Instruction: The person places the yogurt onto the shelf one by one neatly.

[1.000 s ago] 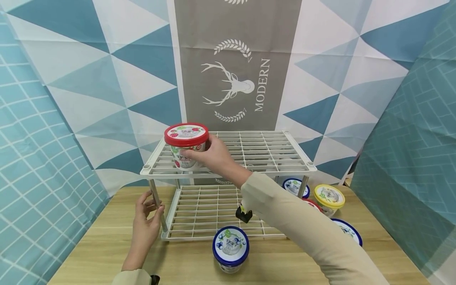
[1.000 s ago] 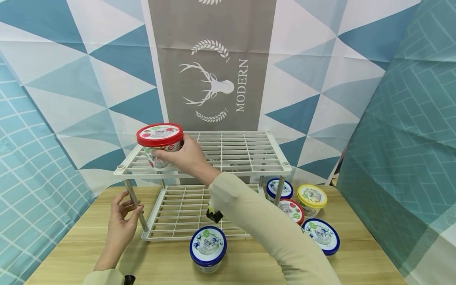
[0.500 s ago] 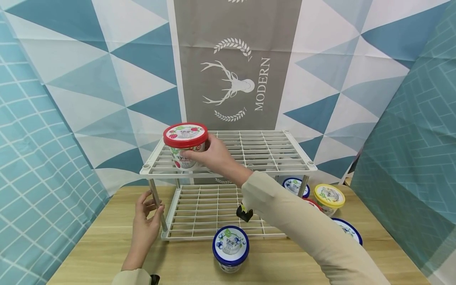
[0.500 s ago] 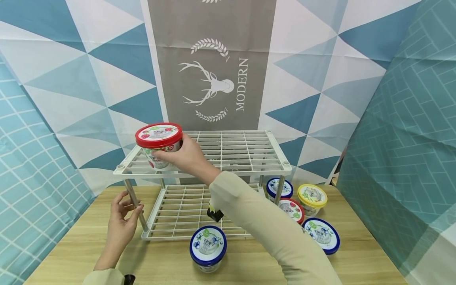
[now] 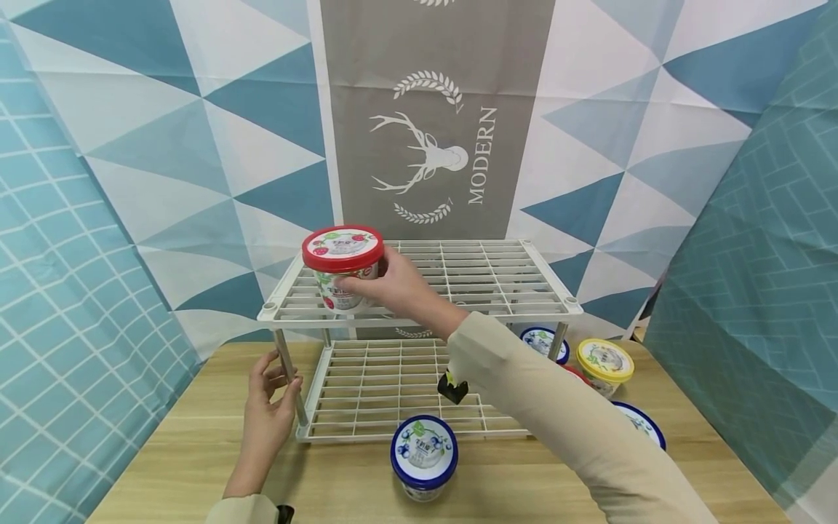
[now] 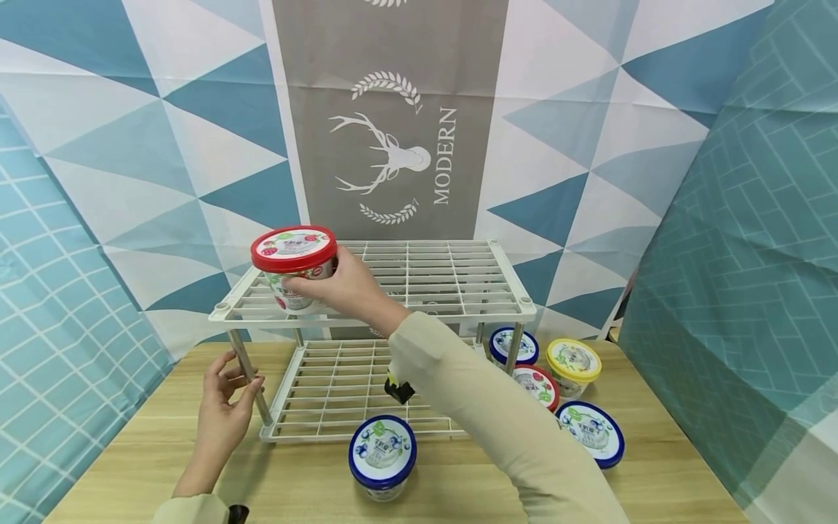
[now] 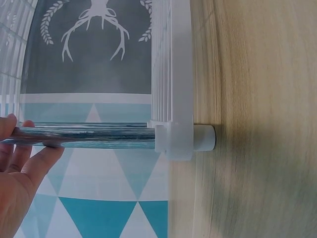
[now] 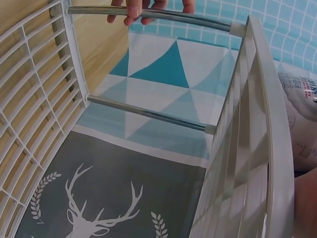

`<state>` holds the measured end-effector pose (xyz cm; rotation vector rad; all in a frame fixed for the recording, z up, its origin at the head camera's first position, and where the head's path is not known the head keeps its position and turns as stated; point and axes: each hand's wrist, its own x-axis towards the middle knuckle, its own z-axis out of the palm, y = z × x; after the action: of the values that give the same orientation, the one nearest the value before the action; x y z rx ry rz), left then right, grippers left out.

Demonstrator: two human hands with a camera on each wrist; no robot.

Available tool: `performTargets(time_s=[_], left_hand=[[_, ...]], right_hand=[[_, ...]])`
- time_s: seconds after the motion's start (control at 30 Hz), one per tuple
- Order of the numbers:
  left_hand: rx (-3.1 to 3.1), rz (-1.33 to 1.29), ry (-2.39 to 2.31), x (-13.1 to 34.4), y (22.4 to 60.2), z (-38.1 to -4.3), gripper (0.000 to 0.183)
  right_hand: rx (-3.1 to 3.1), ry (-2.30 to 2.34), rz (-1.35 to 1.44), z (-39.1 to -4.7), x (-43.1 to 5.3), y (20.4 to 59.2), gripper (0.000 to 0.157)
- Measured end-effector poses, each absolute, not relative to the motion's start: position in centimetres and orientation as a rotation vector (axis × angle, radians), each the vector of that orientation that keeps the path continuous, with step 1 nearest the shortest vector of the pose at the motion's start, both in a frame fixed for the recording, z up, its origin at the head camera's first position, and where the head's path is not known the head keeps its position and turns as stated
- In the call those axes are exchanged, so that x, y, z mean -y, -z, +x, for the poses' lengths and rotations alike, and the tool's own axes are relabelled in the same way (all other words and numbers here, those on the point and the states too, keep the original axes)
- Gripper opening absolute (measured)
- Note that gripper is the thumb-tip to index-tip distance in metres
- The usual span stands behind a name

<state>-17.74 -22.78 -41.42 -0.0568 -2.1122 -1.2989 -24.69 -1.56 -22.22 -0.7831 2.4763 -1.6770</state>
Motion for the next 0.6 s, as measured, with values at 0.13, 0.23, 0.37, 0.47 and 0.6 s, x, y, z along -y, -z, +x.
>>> performTargets(time_s=[0.13, 0.23, 0.37, 0.47, 0.6], left_hand=[[2.126, -0.049, 1.309, 22.8, 41.5, -17.7, 0.059], [2.125, -0.046, 1.314, 22.8, 41.5, -17.7, 0.059], [2.122, -0.046, 1.322, 22.8, 41.4, -17.7, 0.059], [2.13, -0.042, 1.316, 22.8, 41.4, -17.7, 0.059], [2.146, -0.025, 1.292, 22.9, 41.3, -17.6, 0.059]], right_hand=[[-2.469, 1.664, -0.798, -24.8, 1.3, 22.2, 0.066], [-2.468, 1.645, -0.797, -24.9, 1.2, 22.1, 0.067], [-2.466, 1.609, -0.793, -25.0, 1.0, 21.9, 0.067], [-2.461, 1.589, -0.8, -25.0, 0.8, 21.8, 0.067], [-2.457, 1.584, -0.801, -24.9, 0.3, 21.8, 0.065]])
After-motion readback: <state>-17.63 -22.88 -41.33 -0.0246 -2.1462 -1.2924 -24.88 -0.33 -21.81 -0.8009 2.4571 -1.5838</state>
